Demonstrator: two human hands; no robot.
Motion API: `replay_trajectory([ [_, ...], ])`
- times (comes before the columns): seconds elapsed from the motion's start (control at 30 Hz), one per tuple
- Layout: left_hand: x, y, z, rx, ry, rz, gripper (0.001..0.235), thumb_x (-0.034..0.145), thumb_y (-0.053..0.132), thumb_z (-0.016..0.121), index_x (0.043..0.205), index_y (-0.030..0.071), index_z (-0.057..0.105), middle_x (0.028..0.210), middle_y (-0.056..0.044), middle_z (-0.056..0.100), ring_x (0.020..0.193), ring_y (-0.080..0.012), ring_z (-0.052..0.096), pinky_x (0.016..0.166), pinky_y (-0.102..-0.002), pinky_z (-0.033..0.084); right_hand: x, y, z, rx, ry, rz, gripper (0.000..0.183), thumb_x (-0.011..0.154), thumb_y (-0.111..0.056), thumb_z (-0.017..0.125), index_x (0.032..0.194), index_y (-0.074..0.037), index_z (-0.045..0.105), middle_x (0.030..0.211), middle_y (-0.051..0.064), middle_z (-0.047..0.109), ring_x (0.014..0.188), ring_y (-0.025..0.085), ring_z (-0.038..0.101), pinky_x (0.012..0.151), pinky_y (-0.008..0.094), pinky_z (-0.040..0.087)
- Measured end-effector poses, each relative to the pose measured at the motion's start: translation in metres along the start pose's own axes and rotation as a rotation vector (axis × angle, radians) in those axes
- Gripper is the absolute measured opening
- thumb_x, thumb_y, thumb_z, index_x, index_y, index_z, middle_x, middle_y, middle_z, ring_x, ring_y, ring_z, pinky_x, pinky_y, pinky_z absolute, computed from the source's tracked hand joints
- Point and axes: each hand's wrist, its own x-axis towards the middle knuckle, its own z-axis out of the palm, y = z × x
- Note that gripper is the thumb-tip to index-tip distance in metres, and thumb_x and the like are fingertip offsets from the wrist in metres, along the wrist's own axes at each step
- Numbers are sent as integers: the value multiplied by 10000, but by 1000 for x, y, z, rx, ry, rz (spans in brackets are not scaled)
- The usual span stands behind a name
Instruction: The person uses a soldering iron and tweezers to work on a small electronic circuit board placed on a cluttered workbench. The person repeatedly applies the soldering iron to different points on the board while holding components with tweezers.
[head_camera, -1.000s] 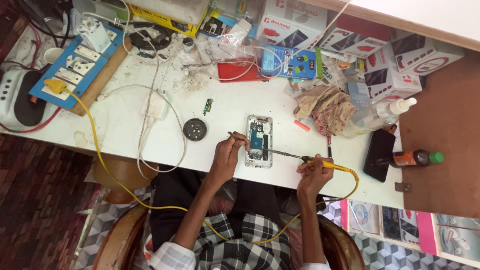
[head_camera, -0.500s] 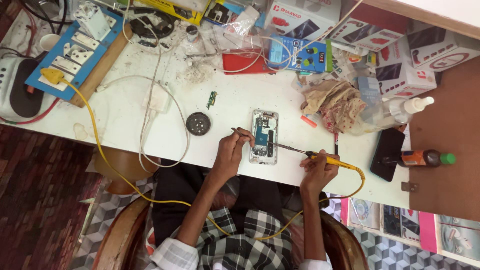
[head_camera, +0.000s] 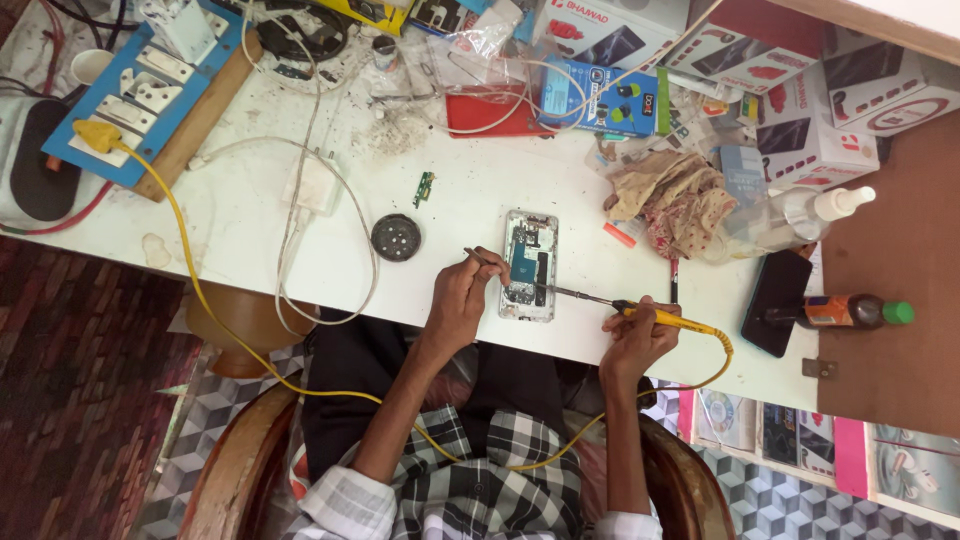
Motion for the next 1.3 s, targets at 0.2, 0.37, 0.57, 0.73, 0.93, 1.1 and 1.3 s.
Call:
replay_trajectory([
  [0.2, 0, 2, 0, -1, 2, 13, 175, 1067, 30, 431, 1029, -31, 592, 852, -104, 715, 747, -177, 687, 764, -295, 547, -1, 3, -1, -5, 17, -13, 208, 1084, -112, 549, 919, -65, 432, 622, 37, 506, 458, 124, 531, 441, 236, 357],
  [0.37, -1, 2, 0, -4, 0, -34, 256, 1107, 134, 417, 1023, -24, 600, 840, -108, 719, 719, -197, 669, 725, -308, 534, -1, 3, -2, -5, 37, 7, 182, 1079, -116, 532, 929, -68, 440, 598, 42, 516, 442, 119, 519, 426, 228, 339],
  [0.57, -1, -5, 4, -30, 11, 32, 308, 1140, 201, 400, 1028, -11, 595, 846, -101, 713, 793, -183, 697, 781, -318, 556, -1, 3, -3, 7, 60, 20, 198, 1066, -102, 558, 916, -61, 435, 650, 17, 462, 453, 127, 521, 422, 243, 350],
  [0.73, -1, -8, 4, -19, -1, -32, 311, 1128, 213, 401, 1022, -10, 591, 843, -99, 717, 760, -182, 685, 744, -319, 550, -1, 6, -5, 44, 73, 2, 206, 1053, -63, 560, 888, -46, 437, 708, 31, 462, 435, 131, 482, 424, 275, 400],
  [0.93, 0, -6, 4, -22, 12, -2, 287, 1133, 187, 404, 1027, -13, 581, 853, -95, 716, 786, -167, 694, 760, -308, 553, 0, 10, -8, 105, 55, 0, 183, 1051, -34, 537, 902, -48, 431, 696, 36, 460, 428, 131, 468, 434, 289, 420],
  [1.1, 1, -2, 2, -52, -4, -83, 277, 1114, 171, 404, 1025, -21, 583, 839, -94, 707, 696, -183, 622, 686, -311, 508, 1, 10, -8, 103, 94, 52, 159, 1035, -42, 544, 916, -55, 439, 699, 27, 463, 433, 127, 474, 439, 290, 436],
  [1.3, 1, -4, 4, -71, 9, 3, 297, 1140, 207, 409, 1005, -10, 559, 846, -92, 692, 806, -181, 674, 798, -323, 547, 1, 9, -7, 94, 94, 60, 165, 1044, -75, 566, 942, -61, 437, 708, 6, 444, 457, 128, 500, 450, 274, 429],
])
